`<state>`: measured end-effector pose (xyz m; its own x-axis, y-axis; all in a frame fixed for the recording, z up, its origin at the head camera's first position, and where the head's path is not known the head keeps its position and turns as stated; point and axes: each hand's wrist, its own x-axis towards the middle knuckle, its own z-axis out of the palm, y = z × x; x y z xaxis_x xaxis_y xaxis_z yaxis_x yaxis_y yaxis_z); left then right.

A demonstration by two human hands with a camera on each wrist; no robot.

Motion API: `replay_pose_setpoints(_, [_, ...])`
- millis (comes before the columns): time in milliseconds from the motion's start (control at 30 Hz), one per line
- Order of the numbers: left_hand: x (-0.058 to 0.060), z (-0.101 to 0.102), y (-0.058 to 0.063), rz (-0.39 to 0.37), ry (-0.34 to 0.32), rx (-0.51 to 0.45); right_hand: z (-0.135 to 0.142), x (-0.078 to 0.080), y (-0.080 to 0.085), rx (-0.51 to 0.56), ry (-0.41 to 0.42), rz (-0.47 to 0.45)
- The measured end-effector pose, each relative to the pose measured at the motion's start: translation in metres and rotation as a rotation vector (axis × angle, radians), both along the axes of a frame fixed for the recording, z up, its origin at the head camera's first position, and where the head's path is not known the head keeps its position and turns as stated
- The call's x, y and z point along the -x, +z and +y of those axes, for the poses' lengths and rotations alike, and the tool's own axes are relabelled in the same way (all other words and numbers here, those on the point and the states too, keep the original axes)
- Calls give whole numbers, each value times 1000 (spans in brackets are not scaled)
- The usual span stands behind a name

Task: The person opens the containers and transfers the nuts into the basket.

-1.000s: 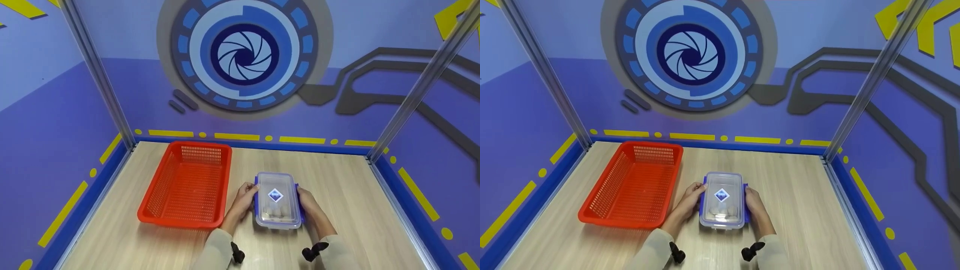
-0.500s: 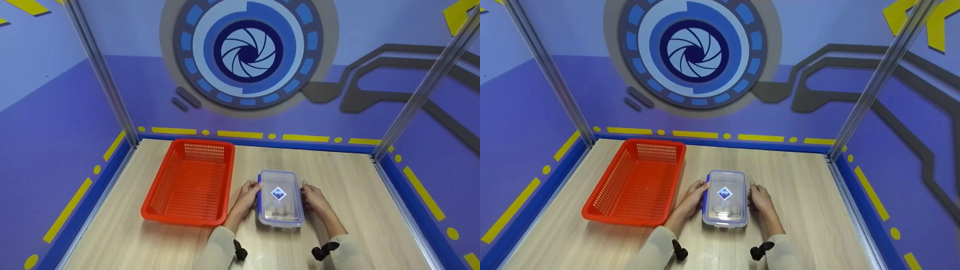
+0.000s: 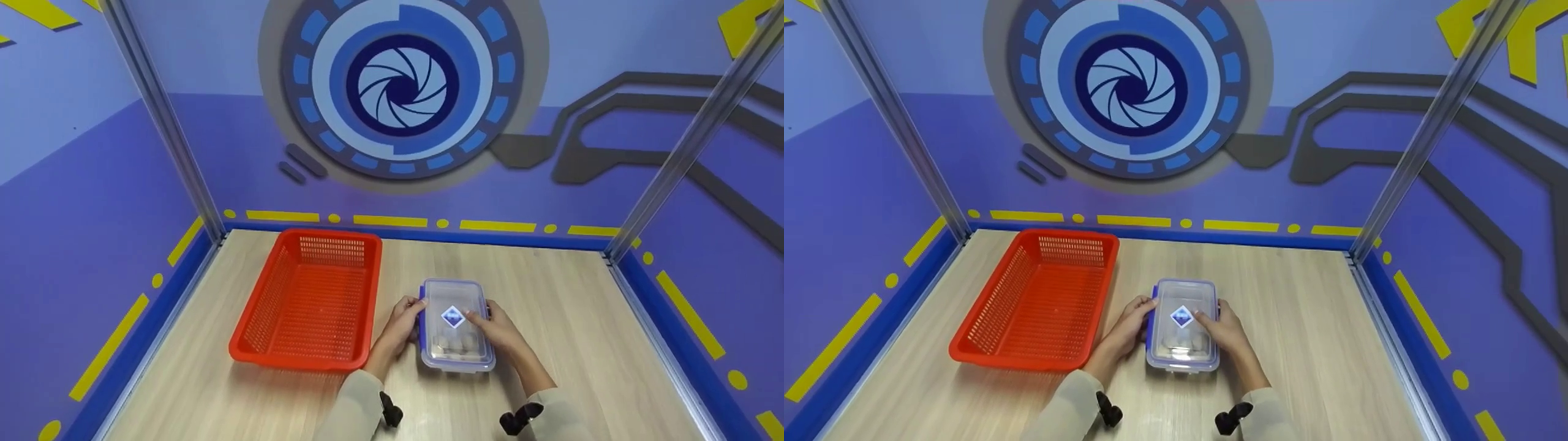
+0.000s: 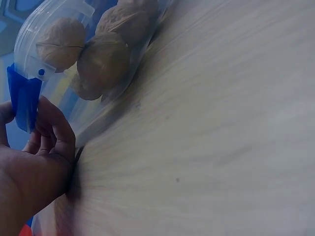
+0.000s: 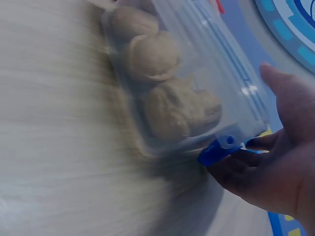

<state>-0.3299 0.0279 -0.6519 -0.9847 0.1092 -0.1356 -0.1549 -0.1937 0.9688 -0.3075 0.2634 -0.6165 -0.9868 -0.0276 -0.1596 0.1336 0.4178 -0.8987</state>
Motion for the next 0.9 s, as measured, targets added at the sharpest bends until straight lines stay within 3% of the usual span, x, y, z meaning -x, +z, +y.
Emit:
replay_pose_setpoints(200, [1,0,0,15,24,0,-1,1,-2,56,43,17])
replay_pose_setpoints(567, [5,0,-2,42,-29,38,2,2,-5,74,25,13])
replay_pose_setpoints(900, [3,0,6,60,-61,189,5,1,-10,73,-4,14])
